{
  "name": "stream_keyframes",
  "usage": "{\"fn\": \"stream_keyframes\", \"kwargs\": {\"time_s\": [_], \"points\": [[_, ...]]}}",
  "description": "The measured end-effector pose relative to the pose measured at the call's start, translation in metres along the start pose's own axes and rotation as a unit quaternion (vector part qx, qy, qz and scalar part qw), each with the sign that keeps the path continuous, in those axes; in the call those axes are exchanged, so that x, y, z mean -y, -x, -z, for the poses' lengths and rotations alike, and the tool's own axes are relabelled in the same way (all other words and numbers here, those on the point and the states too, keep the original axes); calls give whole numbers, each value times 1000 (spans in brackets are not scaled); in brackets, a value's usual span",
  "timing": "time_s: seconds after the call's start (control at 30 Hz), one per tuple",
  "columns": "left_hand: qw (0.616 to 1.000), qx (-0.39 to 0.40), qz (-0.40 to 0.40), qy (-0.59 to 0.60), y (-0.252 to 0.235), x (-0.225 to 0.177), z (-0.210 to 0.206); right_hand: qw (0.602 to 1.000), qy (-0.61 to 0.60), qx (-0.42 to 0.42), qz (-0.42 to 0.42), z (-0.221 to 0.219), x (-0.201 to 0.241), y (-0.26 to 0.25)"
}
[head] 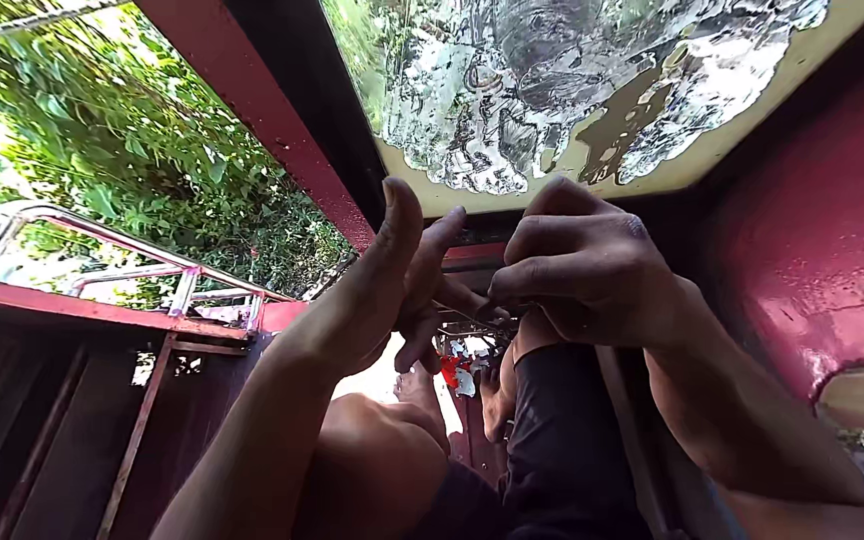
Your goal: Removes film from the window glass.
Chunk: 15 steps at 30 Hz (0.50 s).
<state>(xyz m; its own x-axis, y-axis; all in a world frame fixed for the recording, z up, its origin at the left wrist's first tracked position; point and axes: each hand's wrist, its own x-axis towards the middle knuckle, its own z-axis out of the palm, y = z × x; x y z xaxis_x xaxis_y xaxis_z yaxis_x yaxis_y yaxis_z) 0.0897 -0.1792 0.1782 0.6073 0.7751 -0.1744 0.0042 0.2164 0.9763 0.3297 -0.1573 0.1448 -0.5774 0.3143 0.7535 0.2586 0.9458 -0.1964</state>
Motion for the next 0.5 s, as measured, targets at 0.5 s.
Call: {"fn": "stream_keyframes", "kwargs": {"time_s": [0.5], "points": [[999, 32, 4, -19, -3, 2, 7, 1000, 1, 22, 17, -1, 1, 11]]}}
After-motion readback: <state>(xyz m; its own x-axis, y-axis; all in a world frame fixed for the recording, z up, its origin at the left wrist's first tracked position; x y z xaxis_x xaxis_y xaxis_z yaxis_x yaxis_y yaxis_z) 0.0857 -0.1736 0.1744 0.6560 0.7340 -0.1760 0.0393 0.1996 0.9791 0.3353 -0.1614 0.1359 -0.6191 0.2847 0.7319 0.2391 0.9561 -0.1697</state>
